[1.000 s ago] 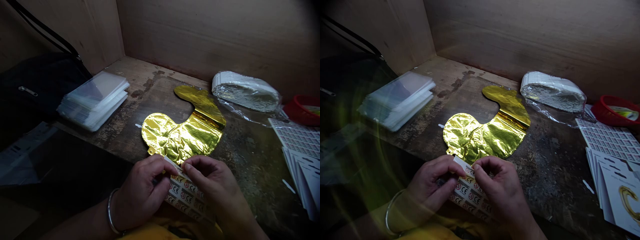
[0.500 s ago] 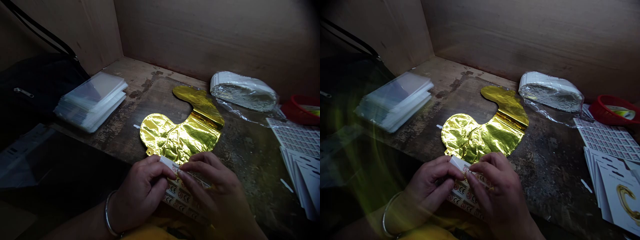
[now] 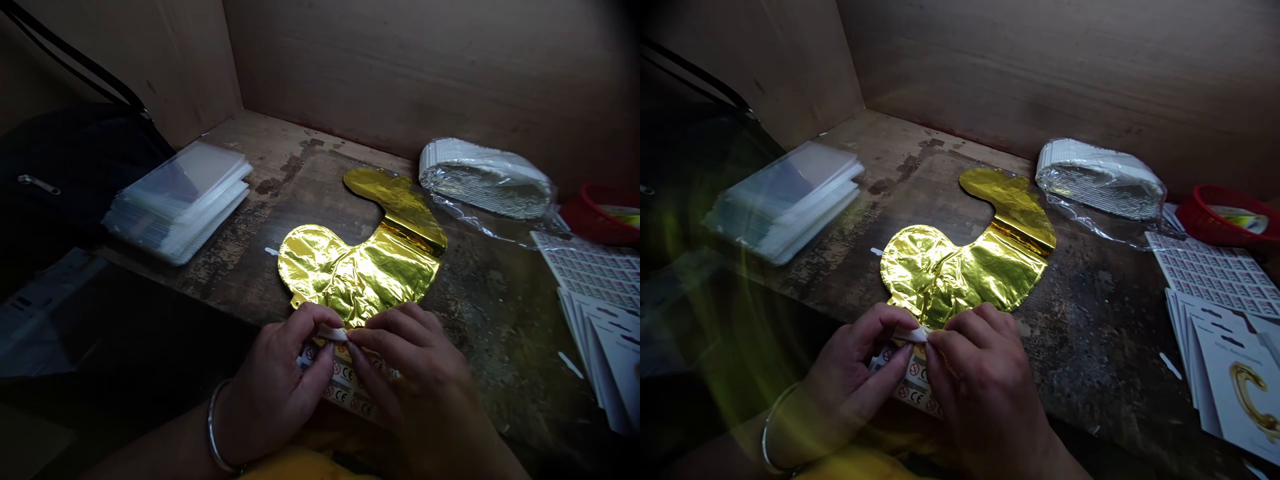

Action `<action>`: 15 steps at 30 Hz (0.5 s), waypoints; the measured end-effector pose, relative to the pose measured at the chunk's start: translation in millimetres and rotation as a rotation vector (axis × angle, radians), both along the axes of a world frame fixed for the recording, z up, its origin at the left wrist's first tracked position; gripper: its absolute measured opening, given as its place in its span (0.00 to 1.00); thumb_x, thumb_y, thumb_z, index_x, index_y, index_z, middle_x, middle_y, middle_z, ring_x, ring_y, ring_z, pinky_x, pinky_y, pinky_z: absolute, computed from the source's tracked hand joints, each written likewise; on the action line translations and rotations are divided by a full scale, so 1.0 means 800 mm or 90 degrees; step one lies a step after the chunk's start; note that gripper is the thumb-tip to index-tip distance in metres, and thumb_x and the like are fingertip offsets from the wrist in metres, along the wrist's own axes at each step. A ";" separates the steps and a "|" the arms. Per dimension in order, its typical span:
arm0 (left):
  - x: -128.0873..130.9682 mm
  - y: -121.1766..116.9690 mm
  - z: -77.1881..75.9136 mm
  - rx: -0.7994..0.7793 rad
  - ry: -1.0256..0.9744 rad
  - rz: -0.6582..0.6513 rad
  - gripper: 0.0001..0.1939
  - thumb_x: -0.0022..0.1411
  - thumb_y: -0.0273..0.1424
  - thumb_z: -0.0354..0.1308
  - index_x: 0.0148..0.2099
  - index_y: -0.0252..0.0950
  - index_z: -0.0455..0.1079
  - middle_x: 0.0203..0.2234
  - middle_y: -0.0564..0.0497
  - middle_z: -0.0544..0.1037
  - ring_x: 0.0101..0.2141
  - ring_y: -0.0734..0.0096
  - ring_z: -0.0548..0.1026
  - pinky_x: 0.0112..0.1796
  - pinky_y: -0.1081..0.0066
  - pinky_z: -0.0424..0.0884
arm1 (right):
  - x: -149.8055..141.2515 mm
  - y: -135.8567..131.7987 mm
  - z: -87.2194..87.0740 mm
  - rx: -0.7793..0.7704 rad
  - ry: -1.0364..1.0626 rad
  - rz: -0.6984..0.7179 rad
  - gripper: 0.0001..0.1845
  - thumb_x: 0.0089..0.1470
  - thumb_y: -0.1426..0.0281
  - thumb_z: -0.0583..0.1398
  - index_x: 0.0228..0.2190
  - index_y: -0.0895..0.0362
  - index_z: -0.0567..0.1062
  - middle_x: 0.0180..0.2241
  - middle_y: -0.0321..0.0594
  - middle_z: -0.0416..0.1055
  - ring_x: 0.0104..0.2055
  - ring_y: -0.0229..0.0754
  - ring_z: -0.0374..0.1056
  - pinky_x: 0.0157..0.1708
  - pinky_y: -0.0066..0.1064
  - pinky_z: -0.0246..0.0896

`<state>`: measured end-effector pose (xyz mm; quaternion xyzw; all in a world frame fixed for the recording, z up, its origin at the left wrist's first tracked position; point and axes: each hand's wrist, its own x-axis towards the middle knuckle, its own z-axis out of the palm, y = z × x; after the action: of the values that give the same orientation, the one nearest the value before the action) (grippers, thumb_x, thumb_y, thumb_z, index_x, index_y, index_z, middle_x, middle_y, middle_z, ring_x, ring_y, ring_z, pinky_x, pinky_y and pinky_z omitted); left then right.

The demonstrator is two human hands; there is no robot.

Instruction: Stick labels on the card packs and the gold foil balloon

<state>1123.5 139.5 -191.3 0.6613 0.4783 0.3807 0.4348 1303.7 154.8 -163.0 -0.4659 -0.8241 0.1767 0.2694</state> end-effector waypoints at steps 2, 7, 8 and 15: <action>0.001 0.001 0.000 0.004 0.002 -0.002 0.16 0.59 0.20 0.53 0.47 0.42 0.64 0.32 0.59 0.73 0.29 0.80 0.72 0.31 0.80 0.67 | -0.002 0.000 0.001 0.016 0.001 0.006 0.05 0.53 0.75 0.61 0.27 0.57 0.76 0.27 0.39 0.71 0.32 0.42 0.62 0.34 0.37 0.54; 0.001 0.002 -0.001 -0.021 -0.036 -0.005 0.13 0.59 0.20 0.53 0.44 0.41 0.65 0.31 0.58 0.73 0.28 0.79 0.72 0.31 0.79 0.67 | -0.006 -0.002 -0.001 0.037 0.030 -0.007 0.06 0.52 0.77 0.60 0.28 0.56 0.77 0.26 0.38 0.71 0.31 0.41 0.63 0.34 0.36 0.56; 0.002 0.001 -0.001 -0.027 -0.041 -0.004 0.13 0.59 0.20 0.53 0.44 0.41 0.66 0.30 0.58 0.73 0.28 0.79 0.72 0.31 0.79 0.67 | -0.005 -0.002 -0.003 0.006 0.054 -0.016 0.06 0.52 0.76 0.60 0.28 0.56 0.77 0.27 0.38 0.71 0.32 0.40 0.64 0.33 0.35 0.58; 0.003 0.001 -0.005 -0.058 -0.077 -0.034 0.15 0.57 0.17 0.51 0.41 0.39 0.70 0.33 0.55 0.76 0.32 0.75 0.74 0.35 0.76 0.68 | 0.002 0.008 -0.012 -0.314 0.224 -0.128 0.07 0.51 0.72 0.61 0.22 0.56 0.75 0.24 0.34 0.70 0.26 0.36 0.66 0.26 0.27 0.60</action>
<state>1125.9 140.6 -195.0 0.6295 0.4500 0.3859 0.5023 1305.1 160.9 -172.4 -0.5589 -0.6469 0.4216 0.3024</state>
